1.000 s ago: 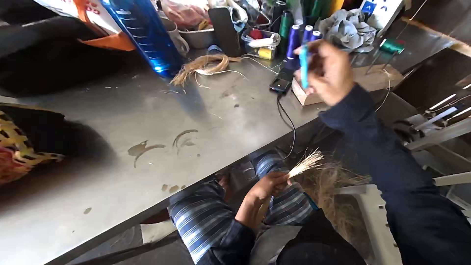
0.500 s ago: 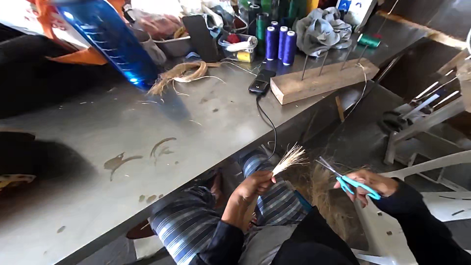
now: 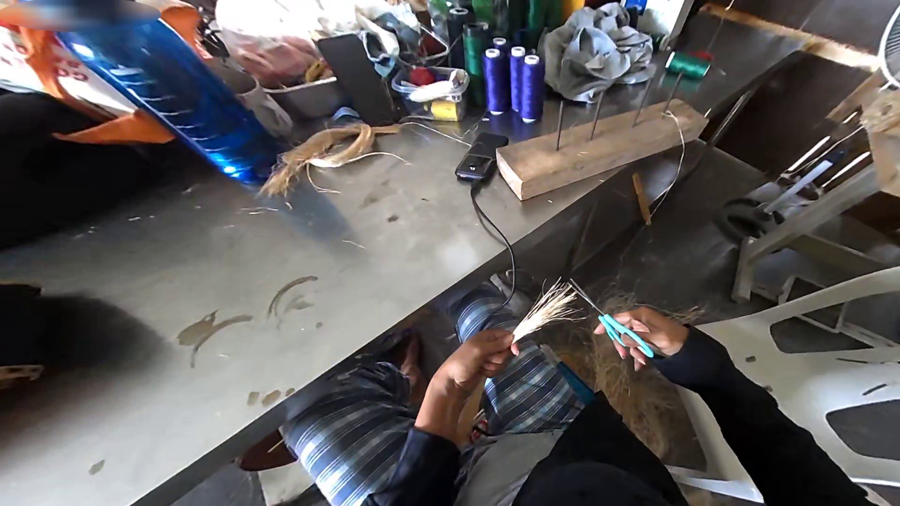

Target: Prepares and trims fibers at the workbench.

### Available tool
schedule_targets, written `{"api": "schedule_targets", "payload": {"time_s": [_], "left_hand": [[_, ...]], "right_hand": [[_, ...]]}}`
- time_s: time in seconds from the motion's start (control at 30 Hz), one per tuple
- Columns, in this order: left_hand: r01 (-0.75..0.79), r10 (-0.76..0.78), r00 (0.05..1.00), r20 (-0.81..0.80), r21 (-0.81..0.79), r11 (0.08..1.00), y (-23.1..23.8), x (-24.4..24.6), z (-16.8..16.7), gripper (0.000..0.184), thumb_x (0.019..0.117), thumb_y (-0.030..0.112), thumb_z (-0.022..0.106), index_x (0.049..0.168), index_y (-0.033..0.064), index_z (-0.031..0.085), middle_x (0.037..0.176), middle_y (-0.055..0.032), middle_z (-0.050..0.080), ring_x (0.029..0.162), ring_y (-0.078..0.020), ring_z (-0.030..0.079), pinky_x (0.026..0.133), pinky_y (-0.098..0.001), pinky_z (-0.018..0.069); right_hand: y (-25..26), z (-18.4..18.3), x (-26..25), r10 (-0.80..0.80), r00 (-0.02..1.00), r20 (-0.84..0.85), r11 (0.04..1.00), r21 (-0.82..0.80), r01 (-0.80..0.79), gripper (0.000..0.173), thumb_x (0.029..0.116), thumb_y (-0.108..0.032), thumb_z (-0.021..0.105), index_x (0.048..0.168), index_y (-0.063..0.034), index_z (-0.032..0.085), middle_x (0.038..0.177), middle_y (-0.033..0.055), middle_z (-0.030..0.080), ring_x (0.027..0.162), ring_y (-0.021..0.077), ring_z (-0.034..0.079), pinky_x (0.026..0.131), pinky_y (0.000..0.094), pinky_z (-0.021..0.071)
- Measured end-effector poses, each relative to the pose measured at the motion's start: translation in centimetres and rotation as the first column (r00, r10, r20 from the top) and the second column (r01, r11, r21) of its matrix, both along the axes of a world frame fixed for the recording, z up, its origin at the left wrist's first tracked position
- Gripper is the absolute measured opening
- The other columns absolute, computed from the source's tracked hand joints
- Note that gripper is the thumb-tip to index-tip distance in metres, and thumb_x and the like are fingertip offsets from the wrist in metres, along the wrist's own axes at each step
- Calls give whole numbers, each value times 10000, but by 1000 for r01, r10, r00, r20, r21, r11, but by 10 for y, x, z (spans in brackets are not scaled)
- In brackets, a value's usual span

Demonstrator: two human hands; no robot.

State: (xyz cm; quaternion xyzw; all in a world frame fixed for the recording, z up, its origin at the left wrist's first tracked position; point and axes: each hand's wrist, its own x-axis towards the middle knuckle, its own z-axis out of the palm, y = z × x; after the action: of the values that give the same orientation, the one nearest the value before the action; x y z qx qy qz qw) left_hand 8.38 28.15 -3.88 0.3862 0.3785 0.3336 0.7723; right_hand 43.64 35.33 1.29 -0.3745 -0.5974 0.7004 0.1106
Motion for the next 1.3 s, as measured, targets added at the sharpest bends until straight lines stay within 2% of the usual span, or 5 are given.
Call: {"api": "schedule_targets", "payload": {"time_s": [0.43,0.63,0.77,0.93,1.3], "left_hand": [[33,-33,999,-17,-7,999,2,1,3,274,1021,177,420,850,172,635,515,154,376,409,59,308,399,-123,260],[32,-32,998,-50,-5,999,1,2,5,274,1028,180,416,848,173,623,514,155,376,411,58,310,403,-126,266],[57,-57,998,-30,-10,998,4,2,4,278,1026,175,415,851,175,632,514,156,382,408,59,313,397,-122,264],[80,-80,997,-14,-19,997,6,1,3,267,1020,183,429,855,174,639,517,152,384,407,58,315,394,-123,262],[95,-96,995,-30,-36,995,8,2,4,264,1035,204,445,857,175,637,509,157,360,400,61,290,390,-123,246]], "right_hand": [[-8,7,-3,-88,992,89,987,142,75,224,944,-72,629,1155,-13,676,678,-57,651,468,22,561,424,183,480],[-10,13,0,-244,954,171,956,210,207,287,967,-59,642,1243,19,640,761,-3,655,544,62,613,498,218,542],[1,19,10,-138,970,202,959,273,79,448,907,-232,669,1281,9,617,798,-32,639,591,33,602,563,208,543],[12,32,2,-27,924,382,909,393,-136,528,896,-331,745,1272,23,638,856,49,635,629,61,548,620,245,515],[18,33,-15,-21,935,355,925,361,-116,372,939,-214,738,1215,26,671,801,30,647,585,30,540,563,201,487]]}}
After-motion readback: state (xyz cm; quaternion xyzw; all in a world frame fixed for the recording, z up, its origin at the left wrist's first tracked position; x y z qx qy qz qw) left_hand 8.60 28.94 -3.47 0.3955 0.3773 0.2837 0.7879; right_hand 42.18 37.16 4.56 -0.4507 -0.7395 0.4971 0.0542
